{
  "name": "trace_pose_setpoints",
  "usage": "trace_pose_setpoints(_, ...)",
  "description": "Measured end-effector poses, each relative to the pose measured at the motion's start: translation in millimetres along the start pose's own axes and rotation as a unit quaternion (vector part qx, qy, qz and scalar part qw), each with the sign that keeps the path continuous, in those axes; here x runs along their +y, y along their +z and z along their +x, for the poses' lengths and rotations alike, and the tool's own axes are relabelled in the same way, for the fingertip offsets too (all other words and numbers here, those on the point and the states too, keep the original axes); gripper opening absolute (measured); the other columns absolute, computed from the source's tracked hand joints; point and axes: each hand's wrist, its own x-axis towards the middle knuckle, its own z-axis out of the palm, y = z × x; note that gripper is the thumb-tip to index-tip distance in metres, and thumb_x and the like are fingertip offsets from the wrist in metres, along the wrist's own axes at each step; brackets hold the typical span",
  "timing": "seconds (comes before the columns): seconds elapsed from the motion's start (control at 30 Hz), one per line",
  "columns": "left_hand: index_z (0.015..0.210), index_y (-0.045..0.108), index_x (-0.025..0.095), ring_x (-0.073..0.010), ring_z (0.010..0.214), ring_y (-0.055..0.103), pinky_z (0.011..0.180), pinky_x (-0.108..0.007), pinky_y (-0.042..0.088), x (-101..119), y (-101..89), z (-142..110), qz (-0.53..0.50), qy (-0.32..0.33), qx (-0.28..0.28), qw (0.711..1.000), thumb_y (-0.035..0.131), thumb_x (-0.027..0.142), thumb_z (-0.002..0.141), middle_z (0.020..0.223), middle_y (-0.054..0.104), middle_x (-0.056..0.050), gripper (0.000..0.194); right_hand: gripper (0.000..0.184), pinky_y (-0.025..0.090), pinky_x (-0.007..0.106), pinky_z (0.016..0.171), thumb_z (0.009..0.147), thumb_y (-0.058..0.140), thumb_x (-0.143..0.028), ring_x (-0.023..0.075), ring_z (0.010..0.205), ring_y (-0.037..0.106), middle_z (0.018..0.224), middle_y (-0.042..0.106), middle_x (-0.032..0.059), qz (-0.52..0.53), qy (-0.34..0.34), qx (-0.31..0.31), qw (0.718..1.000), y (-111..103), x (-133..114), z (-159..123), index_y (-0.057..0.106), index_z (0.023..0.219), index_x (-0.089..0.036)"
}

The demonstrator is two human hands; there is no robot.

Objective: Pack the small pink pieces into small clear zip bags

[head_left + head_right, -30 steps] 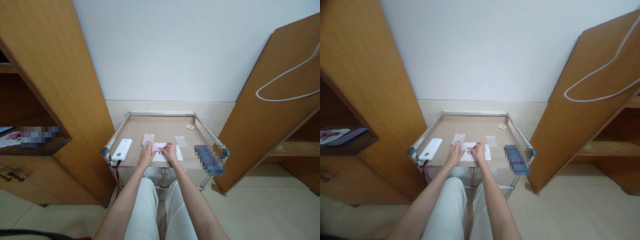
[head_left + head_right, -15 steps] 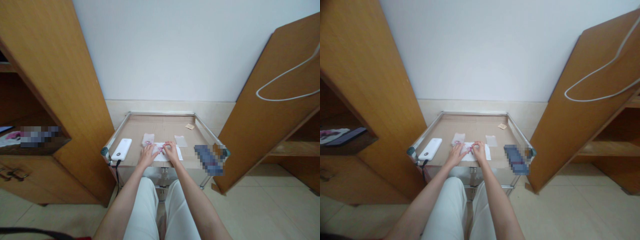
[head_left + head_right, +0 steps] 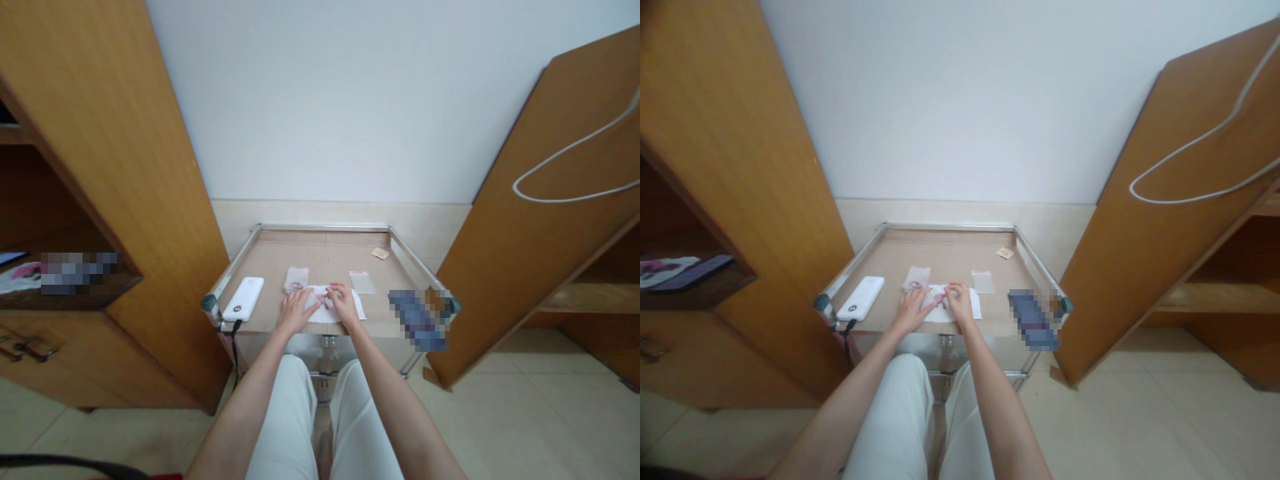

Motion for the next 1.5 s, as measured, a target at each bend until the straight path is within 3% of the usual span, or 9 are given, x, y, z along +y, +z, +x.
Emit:
trace_pose_setpoints(0.23, 0.116, 0.038, 0.022, -0.0192, 0.106, 0.040, 0.087, -0.034, 0.030, -1, 0.9, 2, -0.025, -0.031, 0.002, 0.999, 0.030, 0.048, 0.077, 0.113, 0.049, -0.006, 0.048, 0.014, 0.031, 0.037, 0.086, 0.066, 0.051, -0.015, 0.0223, 0.094, 0.045, 0.094, 0.055, 0.0106, -0.139, -0.007, -0.043, 0.989, 8, 7, 0, 0.065, 0.070, -0.017)
trace_pose_setpoints(0.37, 0.118, 0.037, 0.022, -0.0195, 0.105, 0.041, 0.086, -0.034, 0.031, 0, -0.3, 2, -0.026, -0.037, -0.004, 0.999, 0.030, 0.049, 0.077, 0.113, 0.049, -0.007, 0.049, 0.014, 0.031, 0.037, 0.085, 0.065, 0.051, -0.011, 0.0228, 0.094, 0.044, 0.091, 0.054, 0.0110, -0.166, -0.018, -0.060, 0.984, 11, 7, 0, 0.064, 0.066, -0.017)
trace_pose_setpoints(0.6, 0.118, 0.037, 0.022, -0.0201, 0.105, 0.041, 0.086, -0.035, 0.031, 2, -2.6, 1, -0.017, -0.035, -0.009, 0.999, 0.029, 0.049, 0.077, 0.113, 0.049, -0.007, 0.049, 0.009, 0.035, 0.032, 0.075, 0.063, 0.050, -0.011, 0.0181, 0.077, 0.047, 0.072, 0.053, 0.0057, -0.137, -0.013, -0.043, 0.989, 8, 1, 0, 0.056, 0.061, -0.016)
trace_pose_setpoints(0.8, 0.117, 0.038, 0.024, -0.0205, 0.102, 0.042, 0.083, -0.035, 0.032, 4, -4.4, 0, -0.005, -0.024, -0.016, 1.000, 0.031, 0.051, 0.076, 0.110, 0.051, -0.005, 0.049, 0.011, 0.036, 0.029, 0.075, 0.067, 0.049, -0.024, 0.0157, 0.080, 0.052, 0.079, 0.058, 0.0036, -0.004, 0.035, 0.004, 0.999, 0, 0, -1, 0.054, 0.074, -0.017)
trace_pose_setpoints(0.97, 0.115, 0.039, 0.026, -0.0199, 0.102, 0.042, 0.083, -0.035, 0.031, 5, -5.9, 0, 0.005, -0.013, -0.024, 1.000, 0.032, 0.051, 0.076, 0.108, 0.051, -0.004, 0.047, 0.018, 0.037, 0.031, 0.075, 0.067, 0.051, -0.034, 0.0160, 0.081, 0.054, 0.082, 0.061, 0.0039, 0.060, 0.076, -0.015, 0.995, -4, -3, -1, 0.056, 0.074, -0.017)
trace_pose_setpoints(1.23, 0.116, 0.038, 0.028, -0.0202, 0.103, 0.041, 0.085, -0.035, 0.030, 5, -5.7, -1, 0.016, -0.006, -0.030, 0.999, 0.030, 0.051, 0.076, 0.109, 0.050, -0.004, 0.047, 0.021, 0.036, 0.032, 0.080, 0.067, 0.054, -0.036, 0.0171, 0.085, 0.053, 0.089, 0.060, 0.0070, 0.057, 0.021, -0.078, 0.995, -3, -5, 1, 0.063, 0.060, -0.018)
trace_pose_setpoints(1.5, 0.116, 0.039, 0.025, -0.0198, 0.103, 0.041, 0.085, -0.035, 0.030, 5, -5.0, 0, -0.001, -0.024, -0.018, 1.000, 0.029, 0.050, 0.077, 0.110, 0.050, -0.005, 0.048, 0.008, 0.035, 0.032, 0.078, 0.064, 0.054, -0.022, 0.0170, 0.080, 0.051, 0.077, 0.059, 0.0049, -0.031, 0.007, -0.015, 0.999, 0, -1, 0, 0.059, 0.059, -0.018)
